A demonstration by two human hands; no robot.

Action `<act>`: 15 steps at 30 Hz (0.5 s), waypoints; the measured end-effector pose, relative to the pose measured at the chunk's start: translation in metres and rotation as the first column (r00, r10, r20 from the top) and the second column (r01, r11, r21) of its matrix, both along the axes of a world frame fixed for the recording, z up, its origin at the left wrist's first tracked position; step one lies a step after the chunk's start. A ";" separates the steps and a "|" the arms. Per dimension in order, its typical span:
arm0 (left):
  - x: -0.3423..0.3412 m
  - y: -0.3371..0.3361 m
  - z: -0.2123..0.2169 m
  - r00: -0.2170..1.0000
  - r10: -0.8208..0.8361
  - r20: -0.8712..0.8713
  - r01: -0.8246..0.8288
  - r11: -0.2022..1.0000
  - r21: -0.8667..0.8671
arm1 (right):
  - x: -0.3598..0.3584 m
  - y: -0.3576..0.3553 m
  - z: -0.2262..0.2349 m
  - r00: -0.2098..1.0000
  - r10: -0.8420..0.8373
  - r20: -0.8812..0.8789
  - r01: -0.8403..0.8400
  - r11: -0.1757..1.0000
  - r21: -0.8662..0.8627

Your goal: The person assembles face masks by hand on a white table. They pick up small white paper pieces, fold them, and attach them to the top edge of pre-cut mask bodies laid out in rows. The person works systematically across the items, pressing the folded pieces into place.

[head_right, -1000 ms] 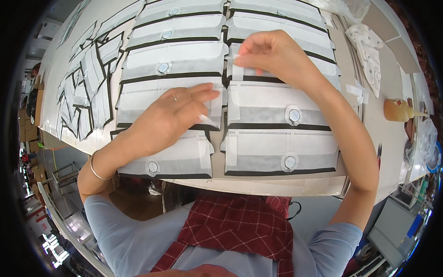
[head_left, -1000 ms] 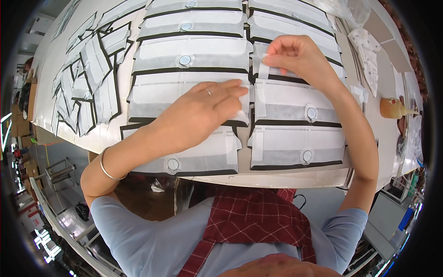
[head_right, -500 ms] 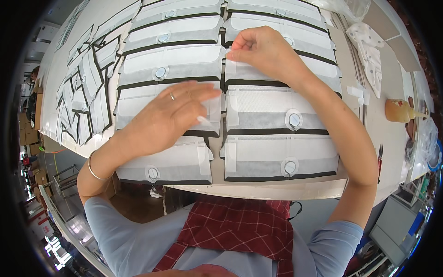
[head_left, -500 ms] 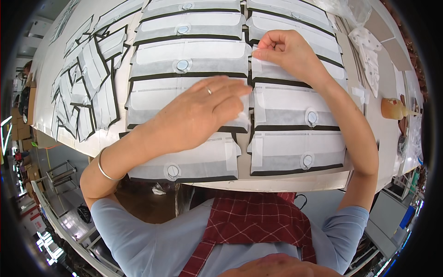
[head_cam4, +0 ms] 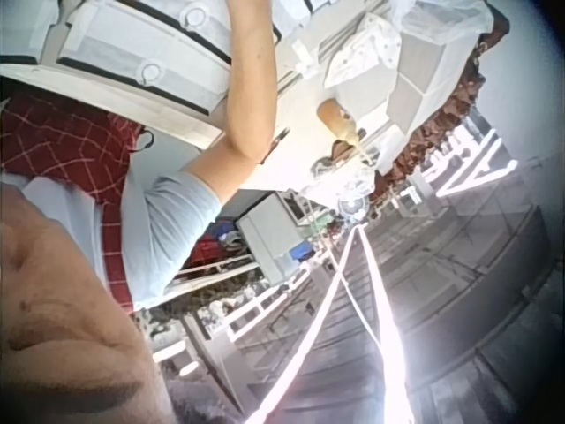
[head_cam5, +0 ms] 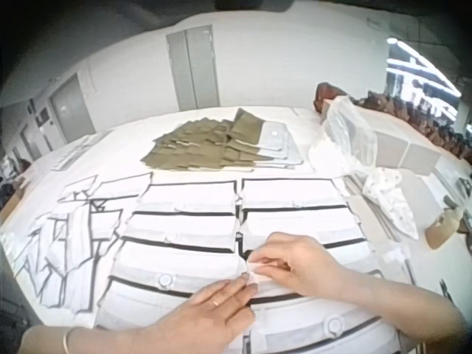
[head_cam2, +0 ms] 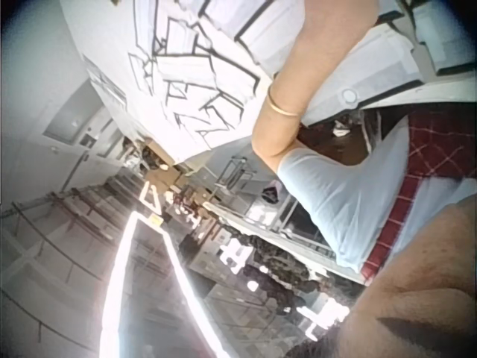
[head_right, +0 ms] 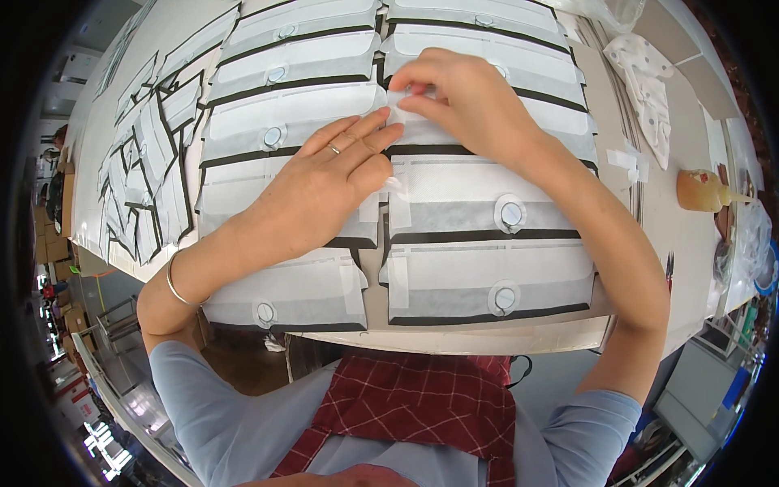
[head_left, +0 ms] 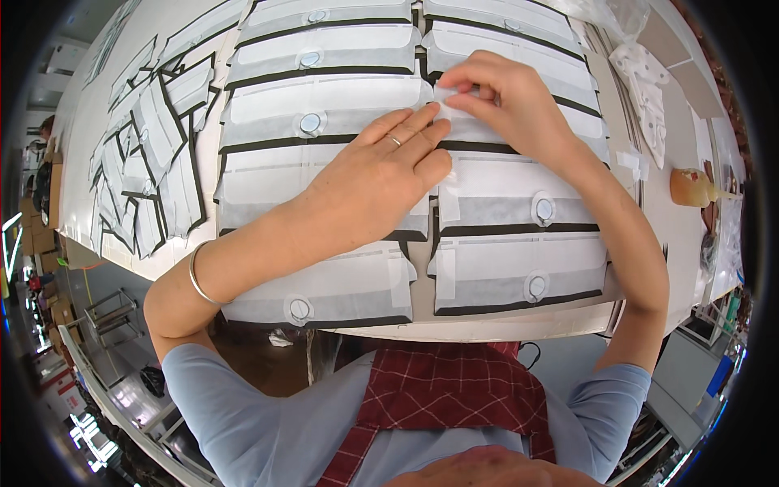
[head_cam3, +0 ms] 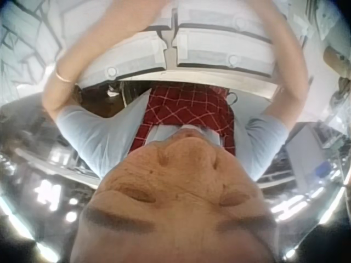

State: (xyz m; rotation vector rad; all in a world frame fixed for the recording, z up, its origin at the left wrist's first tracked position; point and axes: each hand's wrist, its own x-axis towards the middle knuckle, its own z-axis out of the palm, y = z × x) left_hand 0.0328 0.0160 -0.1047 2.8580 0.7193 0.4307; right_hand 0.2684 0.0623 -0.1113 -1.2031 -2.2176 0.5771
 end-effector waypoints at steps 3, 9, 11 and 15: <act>0.001 0.000 0.001 1.000 0.007 0.010 -0.007 1.000 -0.002 | 0.003 -0.007 -0.004 0.969 0.085 0.233 -0.151 0.947 0.282; 0.001 0.002 0.002 1.000 -0.002 0.006 0.002 1.000 -0.017 | 0.001 -0.020 0.009 0.793 -0.019 0.609 -0.303 0.855 0.422; -0.001 0.004 0.002 1.000 -0.002 0.020 0.003 0.999 -0.040 | 0.000 -0.018 0.010 0.777 -0.034 0.628 -0.309 0.849 0.428; -0.004 0.005 0.003 0.999 0.003 0.032 -0.001 0.997 -0.079 | 0.006 -0.016 0.018 0.791 0.042 0.611 -0.358 0.841 0.406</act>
